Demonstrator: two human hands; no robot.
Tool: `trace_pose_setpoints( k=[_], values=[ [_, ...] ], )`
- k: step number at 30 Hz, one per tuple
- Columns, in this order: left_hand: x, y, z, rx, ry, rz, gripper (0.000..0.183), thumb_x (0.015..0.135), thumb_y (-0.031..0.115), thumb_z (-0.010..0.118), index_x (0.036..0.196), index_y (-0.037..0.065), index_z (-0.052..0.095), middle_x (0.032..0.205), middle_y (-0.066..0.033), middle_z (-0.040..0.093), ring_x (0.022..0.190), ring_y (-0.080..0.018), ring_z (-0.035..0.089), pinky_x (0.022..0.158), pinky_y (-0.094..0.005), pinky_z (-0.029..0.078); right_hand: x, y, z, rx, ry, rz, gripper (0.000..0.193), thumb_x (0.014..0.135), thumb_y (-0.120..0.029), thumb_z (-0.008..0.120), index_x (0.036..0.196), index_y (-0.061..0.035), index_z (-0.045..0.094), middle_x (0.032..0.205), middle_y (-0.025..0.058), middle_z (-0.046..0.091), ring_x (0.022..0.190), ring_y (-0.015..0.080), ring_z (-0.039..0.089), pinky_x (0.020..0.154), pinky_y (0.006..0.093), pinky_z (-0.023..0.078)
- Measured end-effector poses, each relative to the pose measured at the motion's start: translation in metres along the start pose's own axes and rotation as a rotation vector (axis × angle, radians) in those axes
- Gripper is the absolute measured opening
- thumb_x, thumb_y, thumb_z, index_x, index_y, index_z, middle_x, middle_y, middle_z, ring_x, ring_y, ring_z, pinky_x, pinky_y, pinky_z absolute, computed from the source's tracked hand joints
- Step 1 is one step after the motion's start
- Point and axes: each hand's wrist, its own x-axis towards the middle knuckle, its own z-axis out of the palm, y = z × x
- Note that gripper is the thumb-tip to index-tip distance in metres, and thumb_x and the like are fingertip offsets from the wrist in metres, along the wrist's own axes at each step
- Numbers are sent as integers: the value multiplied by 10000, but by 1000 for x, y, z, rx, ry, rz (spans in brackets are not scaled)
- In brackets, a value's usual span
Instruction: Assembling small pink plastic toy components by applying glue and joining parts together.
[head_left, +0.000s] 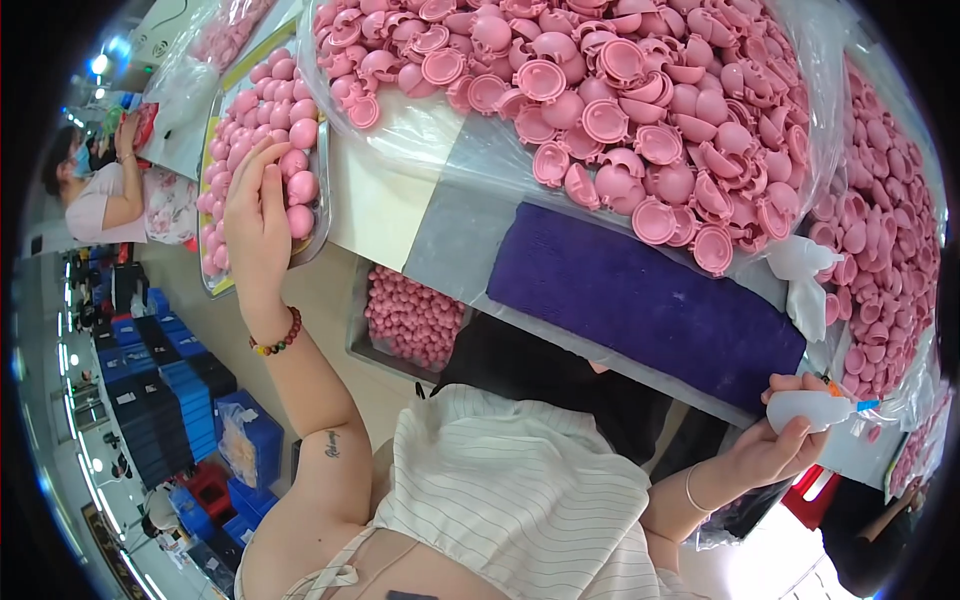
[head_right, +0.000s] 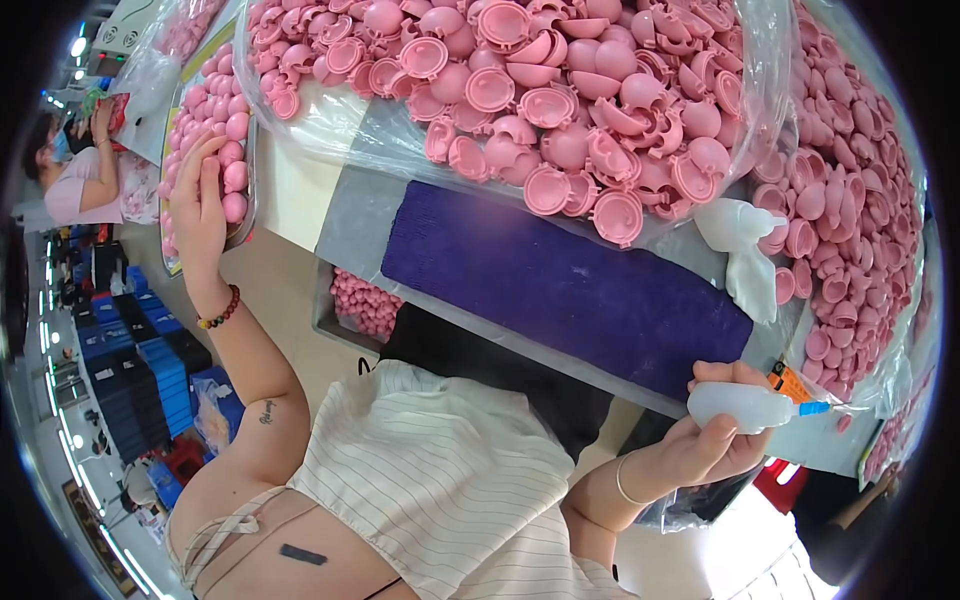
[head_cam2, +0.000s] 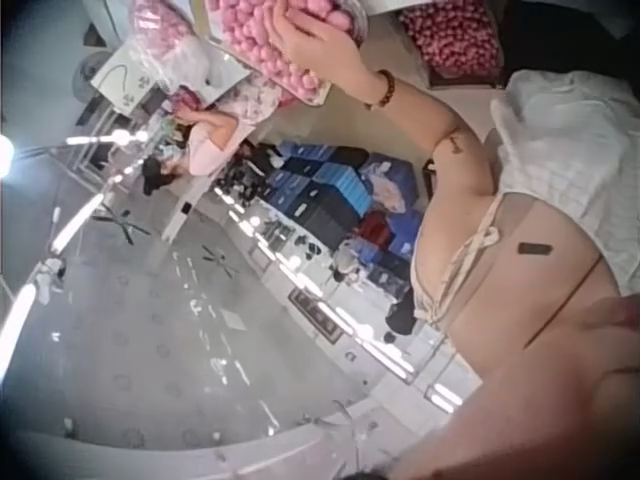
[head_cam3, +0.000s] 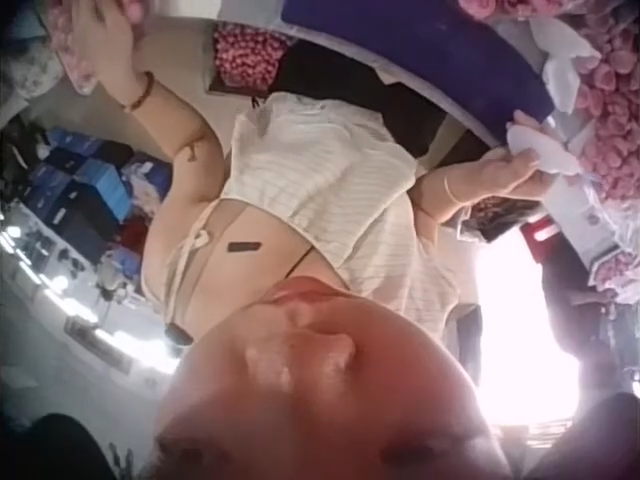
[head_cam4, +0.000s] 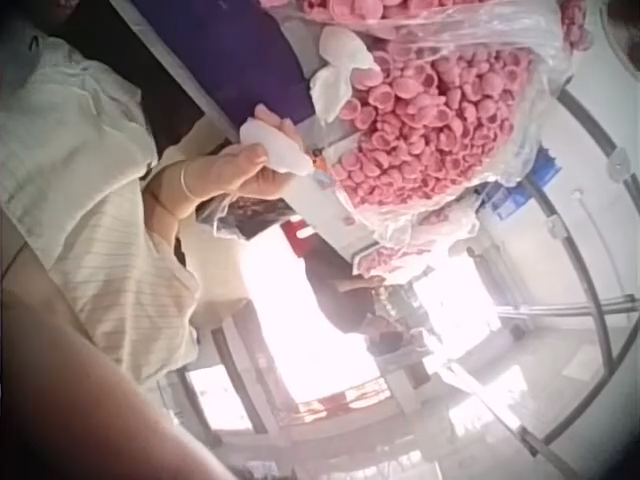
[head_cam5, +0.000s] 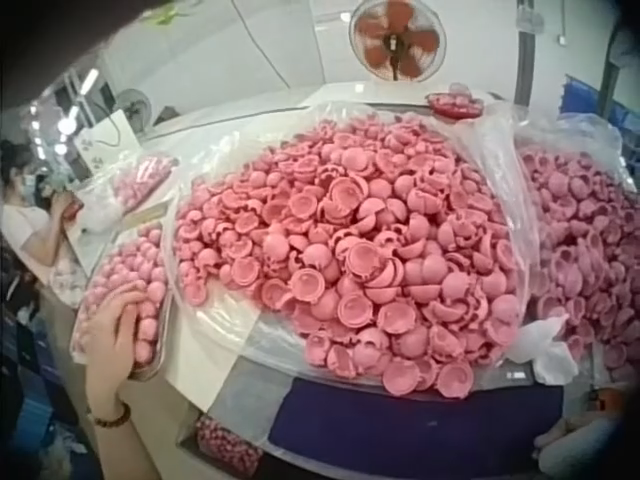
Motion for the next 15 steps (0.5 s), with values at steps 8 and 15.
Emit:
trace_pose_setpoints(
  k=[8,15],
  values=[
    [26,-13,0,-26,-272,-110,422,888,199,320,1264,11,280,1319,-101,280,1230,-211,231,997,-303,174,-2,0,0,-2,32,-5,435,772,-313,494,913,98,497,657,162,545,539,145,488,481,182,383],
    [18,-23,5,290,-204,92,414,850,209,397,1232,52,361,1244,-139,386,1160,-248,354,944,-318,269,-4,-3,0,-5,47,-24,463,753,-353,526,879,91,498,621,157,539,503,138,481,459,187,363]
  ],
)
